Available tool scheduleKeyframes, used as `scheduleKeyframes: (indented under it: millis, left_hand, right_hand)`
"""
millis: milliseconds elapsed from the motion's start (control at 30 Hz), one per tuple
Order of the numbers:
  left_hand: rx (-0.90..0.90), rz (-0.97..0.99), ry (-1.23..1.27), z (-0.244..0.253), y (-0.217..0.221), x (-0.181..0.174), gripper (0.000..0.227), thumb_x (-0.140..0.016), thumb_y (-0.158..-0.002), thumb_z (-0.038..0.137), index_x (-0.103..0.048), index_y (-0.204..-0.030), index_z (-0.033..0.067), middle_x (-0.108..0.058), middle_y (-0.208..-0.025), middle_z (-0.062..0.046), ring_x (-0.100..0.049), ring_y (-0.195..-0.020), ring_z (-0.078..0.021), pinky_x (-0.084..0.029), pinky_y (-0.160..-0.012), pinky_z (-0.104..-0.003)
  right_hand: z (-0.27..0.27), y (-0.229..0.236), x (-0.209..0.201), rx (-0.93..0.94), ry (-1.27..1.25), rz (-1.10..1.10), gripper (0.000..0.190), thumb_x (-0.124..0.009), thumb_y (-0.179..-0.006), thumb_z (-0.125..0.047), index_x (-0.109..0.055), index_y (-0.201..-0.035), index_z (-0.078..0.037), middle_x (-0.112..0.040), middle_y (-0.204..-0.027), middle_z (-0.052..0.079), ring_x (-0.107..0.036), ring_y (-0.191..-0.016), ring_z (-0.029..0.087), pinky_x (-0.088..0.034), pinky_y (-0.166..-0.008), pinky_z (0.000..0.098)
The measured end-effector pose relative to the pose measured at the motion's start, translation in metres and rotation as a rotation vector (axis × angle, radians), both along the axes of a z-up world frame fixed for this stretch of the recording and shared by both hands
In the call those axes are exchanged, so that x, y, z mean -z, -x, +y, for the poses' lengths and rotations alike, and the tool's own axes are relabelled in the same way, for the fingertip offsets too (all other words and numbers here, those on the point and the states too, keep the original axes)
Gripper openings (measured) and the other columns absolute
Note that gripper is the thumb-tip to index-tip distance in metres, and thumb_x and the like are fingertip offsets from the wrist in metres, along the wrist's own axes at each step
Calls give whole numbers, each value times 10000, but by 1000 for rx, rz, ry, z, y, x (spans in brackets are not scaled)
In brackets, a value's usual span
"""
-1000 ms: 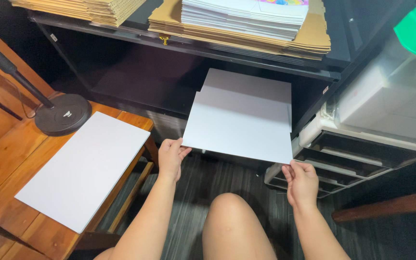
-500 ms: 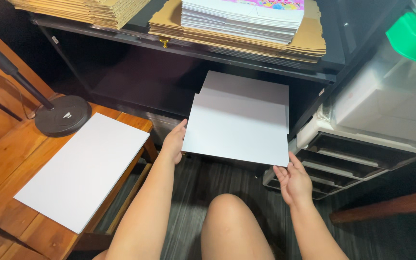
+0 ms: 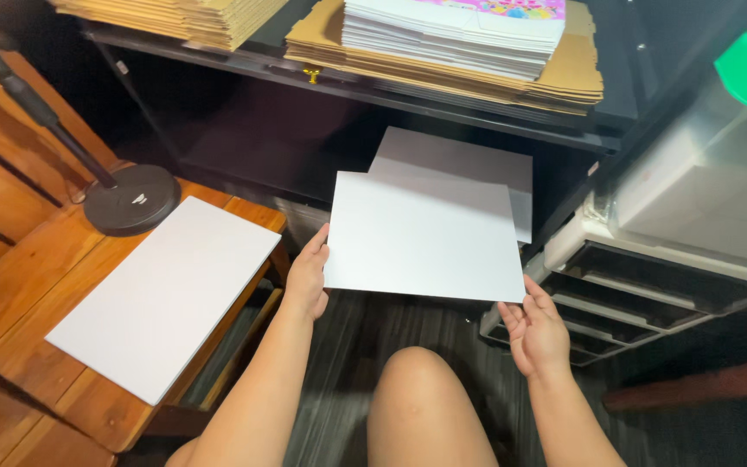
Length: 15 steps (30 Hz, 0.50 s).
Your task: The person repeatedly takes white sheets of paper from a stack on a black shelf and places them onto a wooden bench. The person handles the paper by hand, moving it from the shelf to the bench in a repetitive cycle.
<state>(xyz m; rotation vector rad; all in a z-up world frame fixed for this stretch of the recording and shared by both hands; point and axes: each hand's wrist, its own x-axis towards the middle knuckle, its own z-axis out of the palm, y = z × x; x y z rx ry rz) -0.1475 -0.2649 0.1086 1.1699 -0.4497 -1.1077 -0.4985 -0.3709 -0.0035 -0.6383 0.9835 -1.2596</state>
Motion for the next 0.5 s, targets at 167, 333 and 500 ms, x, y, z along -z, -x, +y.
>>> scheduleKeyframes:
  millis: [167, 333, 500]
  left_hand:
    - [-92, 24, 36, 46, -7, -9, 505, -333, -1118, 84, -353, -1623, 97, -286, -1704, -188, -289, -1556, -360, -362, -1218, -504]
    - [-214, 16, 57, 94, -19, -5, 517, -308, -1119, 86, -298, -1636, 74, -258, -1713, -185, -289, -1555, -357, -356, -1228, -501]
    - [-409, 38, 51, 133, -60, 47, 519, -330, -1119, 77, -302, -1638, 82, -359, -1665, -193, -385, -1512, -356, -409, -1193, -500]
  right_hand:
    - [-5, -18, 15, -37, 16, -17, 313, -395, -1134, -122, -532, -1415, -103, -629, -1352, 133, -661, -1195, 273, -572, -1046, 408]
    - [2, -57, 7, -120, 16, -47, 240, -430, -1139, -145, -549, -1343, -101, -666, -1289, 104, -694, -1145, 241, -603, -1015, 377]
    - [25, -122, -35, -253, 61, 32, 254, -452, -1133, -149, -554, -1352, -71, -671, -1230, 91, -706, -1082, 199, -604, -999, 365]
